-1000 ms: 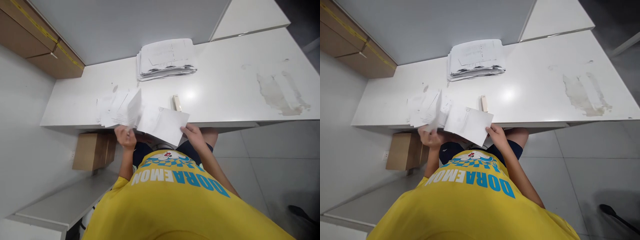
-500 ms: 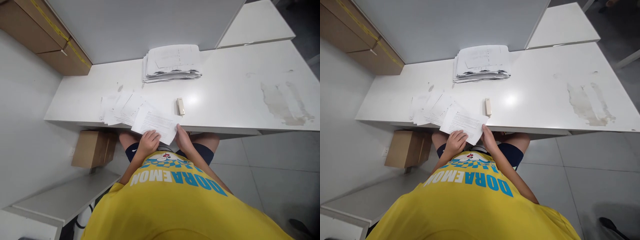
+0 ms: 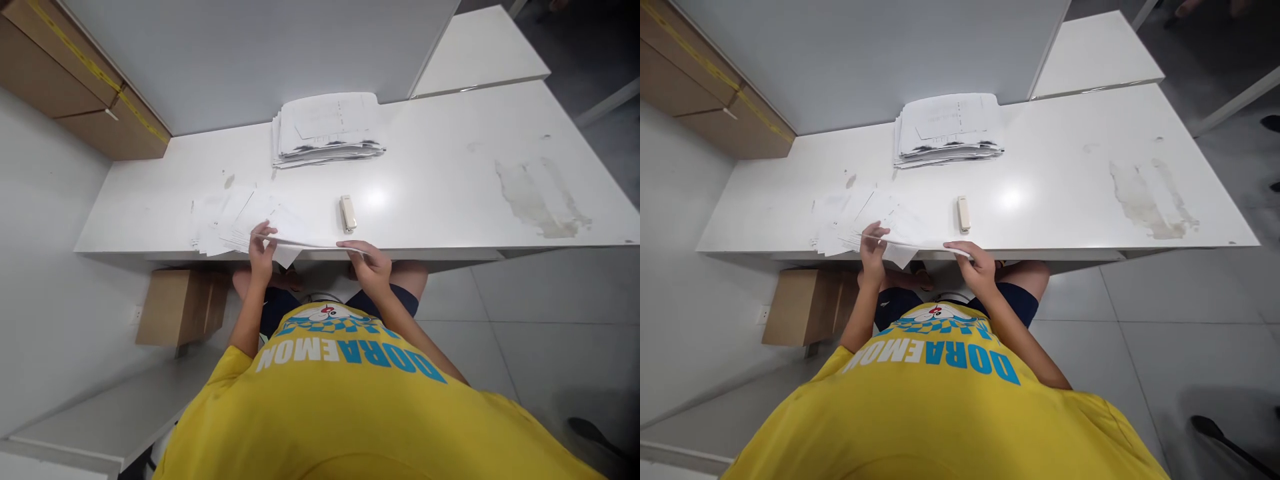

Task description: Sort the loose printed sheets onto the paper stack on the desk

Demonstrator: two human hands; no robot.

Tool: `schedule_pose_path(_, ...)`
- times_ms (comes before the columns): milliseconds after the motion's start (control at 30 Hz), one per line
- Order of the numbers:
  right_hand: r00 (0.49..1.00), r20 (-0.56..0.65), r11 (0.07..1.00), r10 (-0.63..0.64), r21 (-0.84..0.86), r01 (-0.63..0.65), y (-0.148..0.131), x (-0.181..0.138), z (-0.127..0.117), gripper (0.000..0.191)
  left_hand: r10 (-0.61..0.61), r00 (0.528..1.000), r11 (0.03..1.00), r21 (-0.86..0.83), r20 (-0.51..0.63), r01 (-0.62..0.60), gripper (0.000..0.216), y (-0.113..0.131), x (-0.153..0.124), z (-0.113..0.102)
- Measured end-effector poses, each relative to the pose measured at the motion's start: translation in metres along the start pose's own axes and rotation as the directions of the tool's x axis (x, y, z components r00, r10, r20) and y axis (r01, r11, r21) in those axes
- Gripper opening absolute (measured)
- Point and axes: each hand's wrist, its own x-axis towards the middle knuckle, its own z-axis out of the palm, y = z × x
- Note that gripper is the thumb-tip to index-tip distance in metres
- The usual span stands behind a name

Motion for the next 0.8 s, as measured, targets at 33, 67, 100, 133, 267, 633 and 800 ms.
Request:
schedule_pose_path(33, 0.999, 0.038, 1.000, -0.021, 0.023, 0.020, -0.002, 0.001, 0.001, 0.029, 0.001, 1.000, 0.998, -0.057, -0.007, -0.001, 0.050, 0.001, 0.002, 0.000)
schedule_pose_path(67, 0.998, 0.055, 0.999, -0.026, 0.044, 0.024, -0.003, 0.002, 0.001, 0.028, -0.001, 1.000, 0.996, -0.093, -0.019, -0.001, 0.046, 0.002, 0.002, 0.001)
schedule_pose_path(100, 0.998, 0.053, 0.998, -0.015, 0.064, 0.012, -0.002, 0.002, 0.001, 0.027, -0.005, 1.000, 0.994, -0.107, -0.029, 0.002, 0.044, 0.003, 0.001, 0.002)
schedule_pose_path(133, 1.000, 0.029, 0.996, 0.011, 0.085, -0.013, 0.000, 0.002, 0.001, 0.025, -0.010, 0.999, 0.995, -0.102, -0.033, 0.007, 0.043, 0.005, -0.002, 0.004)
schedule_pose_path(267, 0.989, -0.116, 0.985, 0.096, 0.153, -0.078, 0.015, -0.004, -0.012, 0.018, 0.000, 1.000, 0.999, -0.045, 0.010, 0.000, 0.039, 0.015, -0.021, 0.015)
schedule_pose_path(633, 0.962, -0.087, 0.963, 0.260, 0.091, -0.253, 0.020, -0.001, -0.046, 0.023, -0.093, 0.987, 0.993, 0.085, 0.132, 0.082, 0.026, 0.022, -0.037, 0.017)
schedule_pose_path(800, 0.892, 0.015, 0.892, 0.452, -0.032, -0.452, 0.048, -0.002, -0.068, 0.029, -0.408, 0.874, 0.901, -0.042, 0.263, 0.433, 0.018, 0.019, -0.046, 0.043)
